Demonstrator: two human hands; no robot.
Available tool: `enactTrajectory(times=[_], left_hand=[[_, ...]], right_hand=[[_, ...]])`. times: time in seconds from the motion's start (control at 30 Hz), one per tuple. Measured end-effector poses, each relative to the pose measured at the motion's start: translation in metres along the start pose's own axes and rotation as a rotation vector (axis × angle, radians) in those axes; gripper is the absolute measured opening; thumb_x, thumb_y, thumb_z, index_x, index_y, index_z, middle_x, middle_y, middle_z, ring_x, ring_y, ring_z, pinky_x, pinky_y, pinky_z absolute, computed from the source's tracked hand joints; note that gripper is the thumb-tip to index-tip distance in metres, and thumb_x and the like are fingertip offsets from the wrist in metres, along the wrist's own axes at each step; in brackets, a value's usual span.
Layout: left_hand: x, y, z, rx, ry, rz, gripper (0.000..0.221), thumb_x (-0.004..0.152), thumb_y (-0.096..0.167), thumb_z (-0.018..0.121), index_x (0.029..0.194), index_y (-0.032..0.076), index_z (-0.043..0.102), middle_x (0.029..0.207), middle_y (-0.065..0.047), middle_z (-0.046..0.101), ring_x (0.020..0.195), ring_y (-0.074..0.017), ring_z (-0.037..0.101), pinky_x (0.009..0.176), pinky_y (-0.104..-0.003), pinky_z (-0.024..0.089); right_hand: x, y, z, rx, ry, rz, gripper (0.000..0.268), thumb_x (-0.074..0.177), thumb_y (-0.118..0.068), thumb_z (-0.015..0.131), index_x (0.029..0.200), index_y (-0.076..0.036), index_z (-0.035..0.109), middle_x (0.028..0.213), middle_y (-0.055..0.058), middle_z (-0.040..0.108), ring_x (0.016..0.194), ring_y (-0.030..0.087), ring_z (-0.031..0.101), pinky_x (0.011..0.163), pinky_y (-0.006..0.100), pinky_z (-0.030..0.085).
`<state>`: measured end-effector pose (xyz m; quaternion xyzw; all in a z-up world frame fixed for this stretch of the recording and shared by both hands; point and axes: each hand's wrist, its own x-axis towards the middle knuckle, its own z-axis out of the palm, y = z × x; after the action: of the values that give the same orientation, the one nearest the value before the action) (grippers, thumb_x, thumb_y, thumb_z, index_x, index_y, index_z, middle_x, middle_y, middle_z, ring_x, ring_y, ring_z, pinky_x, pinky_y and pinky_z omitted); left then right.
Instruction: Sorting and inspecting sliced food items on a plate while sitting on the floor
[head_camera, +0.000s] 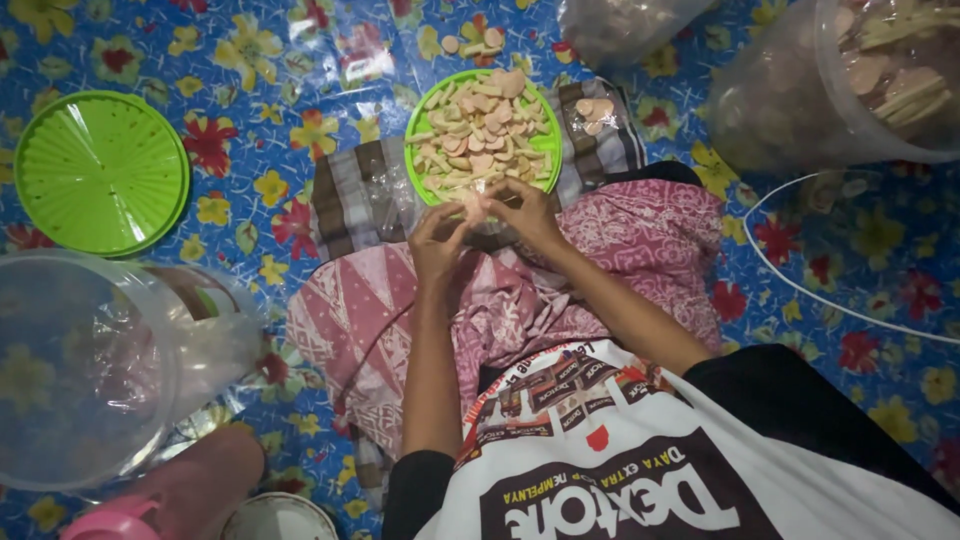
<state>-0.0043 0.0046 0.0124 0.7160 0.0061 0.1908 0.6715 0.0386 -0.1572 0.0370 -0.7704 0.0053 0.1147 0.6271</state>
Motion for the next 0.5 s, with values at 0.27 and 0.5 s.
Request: enactTrajectory(times=[0.27,0.5], left_hand=[[0.003,-0.016,-0.003,0.059,0.008,-0.004,0.03,0.067,0.0,0.078,0.094,0.009,0.071,0.092,-0.012,0.067,0.09,-0.0262,0.064,0.076,-0.033,0.051],[0.008,-0.024,0.001,0.102,0.033,-0.074,0.028,0.067,0.004,0.08,0.092,0.013,0.073,0.086,-0.008,0.069,0.083,-0.0226,0.066,0.073,-0.029,0.051]], right_hand=[[0.021,0.063,0.006,-0.11,0.015,-0.017,0.011,0.085,-0.017,0.066,0.094,-0.011,0.061,0.081,0.012,0.066,0.076,0.025,0.066,0.071,0.035,0.052],[0.013,0.012,0.007,-0.063,-0.054,0.045,0.013,0.09,-0.018,0.059,0.1,-0.011,0.055,0.083,0.013,0.066,0.077,0.022,0.064,0.072,0.035,0.052]])
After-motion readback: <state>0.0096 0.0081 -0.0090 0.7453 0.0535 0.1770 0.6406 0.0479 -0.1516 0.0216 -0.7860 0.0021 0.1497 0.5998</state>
